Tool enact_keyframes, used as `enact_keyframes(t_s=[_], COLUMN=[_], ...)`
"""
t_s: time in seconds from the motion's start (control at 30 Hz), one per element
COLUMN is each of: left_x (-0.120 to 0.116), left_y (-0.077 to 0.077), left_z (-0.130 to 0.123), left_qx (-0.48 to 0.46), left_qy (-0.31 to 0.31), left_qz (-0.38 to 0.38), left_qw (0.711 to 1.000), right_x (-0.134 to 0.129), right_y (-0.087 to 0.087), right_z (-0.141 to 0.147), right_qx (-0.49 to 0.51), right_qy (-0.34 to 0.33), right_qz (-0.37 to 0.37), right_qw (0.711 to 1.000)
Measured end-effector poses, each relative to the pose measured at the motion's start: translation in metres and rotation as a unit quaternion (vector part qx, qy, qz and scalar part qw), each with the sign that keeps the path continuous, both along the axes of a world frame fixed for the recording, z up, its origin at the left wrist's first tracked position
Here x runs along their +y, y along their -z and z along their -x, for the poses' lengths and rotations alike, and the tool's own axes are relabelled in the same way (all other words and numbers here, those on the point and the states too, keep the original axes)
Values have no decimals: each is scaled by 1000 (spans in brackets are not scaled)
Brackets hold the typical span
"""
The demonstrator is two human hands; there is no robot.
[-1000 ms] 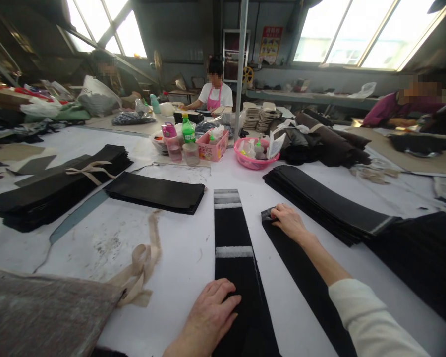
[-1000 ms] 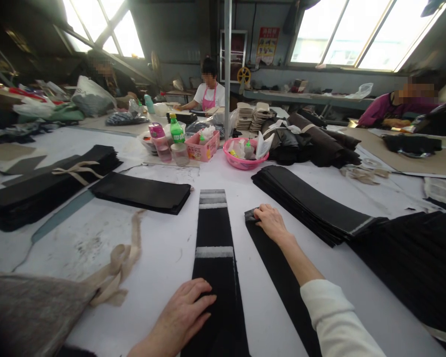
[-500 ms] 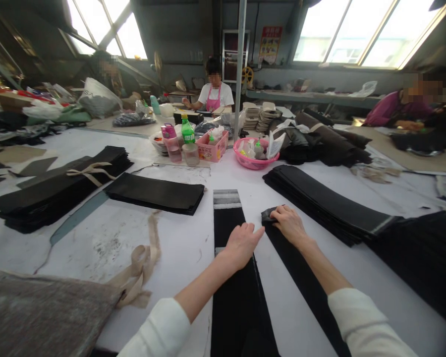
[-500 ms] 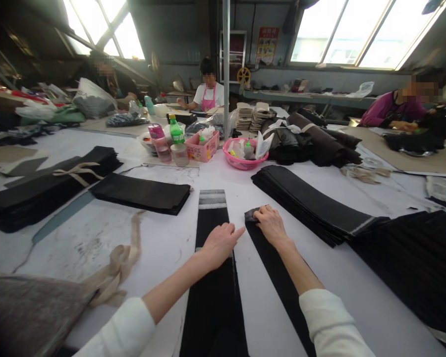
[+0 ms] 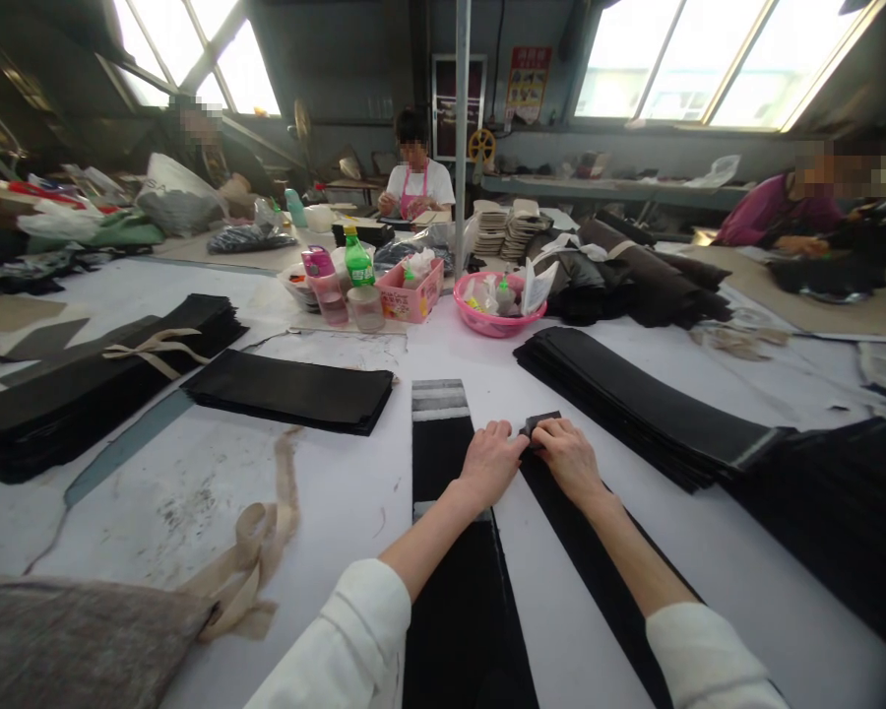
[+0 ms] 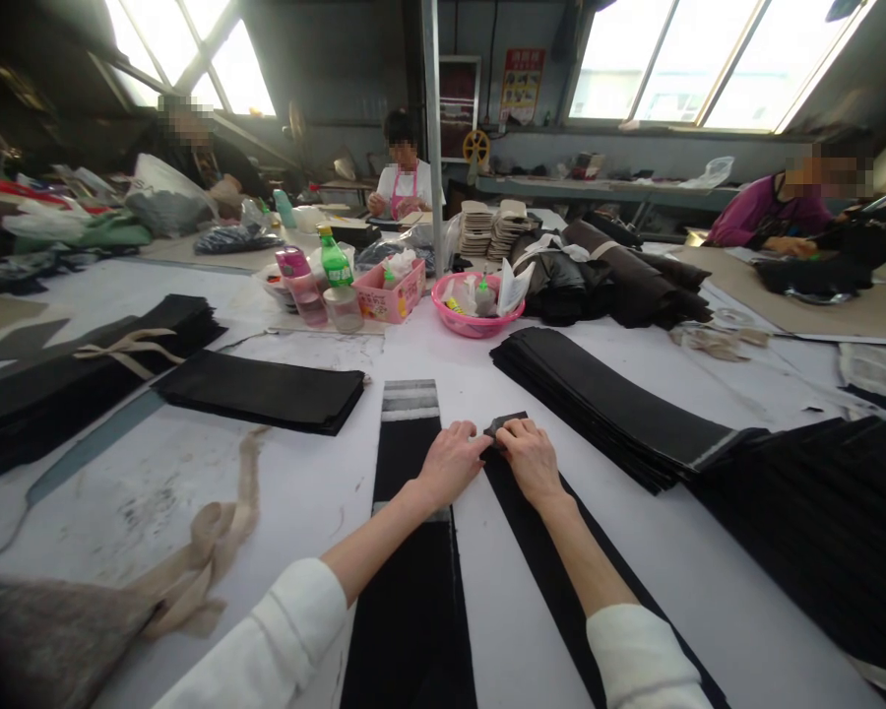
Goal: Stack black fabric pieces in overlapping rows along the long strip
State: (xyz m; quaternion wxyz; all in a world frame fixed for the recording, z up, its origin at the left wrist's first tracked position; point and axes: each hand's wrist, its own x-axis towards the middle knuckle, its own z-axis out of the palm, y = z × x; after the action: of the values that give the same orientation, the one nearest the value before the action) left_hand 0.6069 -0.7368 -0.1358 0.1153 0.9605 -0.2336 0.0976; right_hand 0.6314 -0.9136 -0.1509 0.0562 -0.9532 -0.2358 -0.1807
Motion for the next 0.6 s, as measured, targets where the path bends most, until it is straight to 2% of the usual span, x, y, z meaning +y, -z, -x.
enact_keyframes(t_s=[0.2, 0.43, 0.6], left_x=[-5, -4, -5], left_y=[7, 13, 13], left_z=[-11, -14, -13], left_qx=[16, 35, 45], left_qy=[-9, -12, -10], left_qz=[-18, -30, -26], left_qw=[1000, 999, 999], right_x=[-4, -37, -70], right_y=[3, -5, -24], right_z=[8, 34, 49], right_qx=[0, 5, 5], right_qy=[4, 8, 9], right_qz=[-37, -201, -304], right_qw=[999, 980, 953])
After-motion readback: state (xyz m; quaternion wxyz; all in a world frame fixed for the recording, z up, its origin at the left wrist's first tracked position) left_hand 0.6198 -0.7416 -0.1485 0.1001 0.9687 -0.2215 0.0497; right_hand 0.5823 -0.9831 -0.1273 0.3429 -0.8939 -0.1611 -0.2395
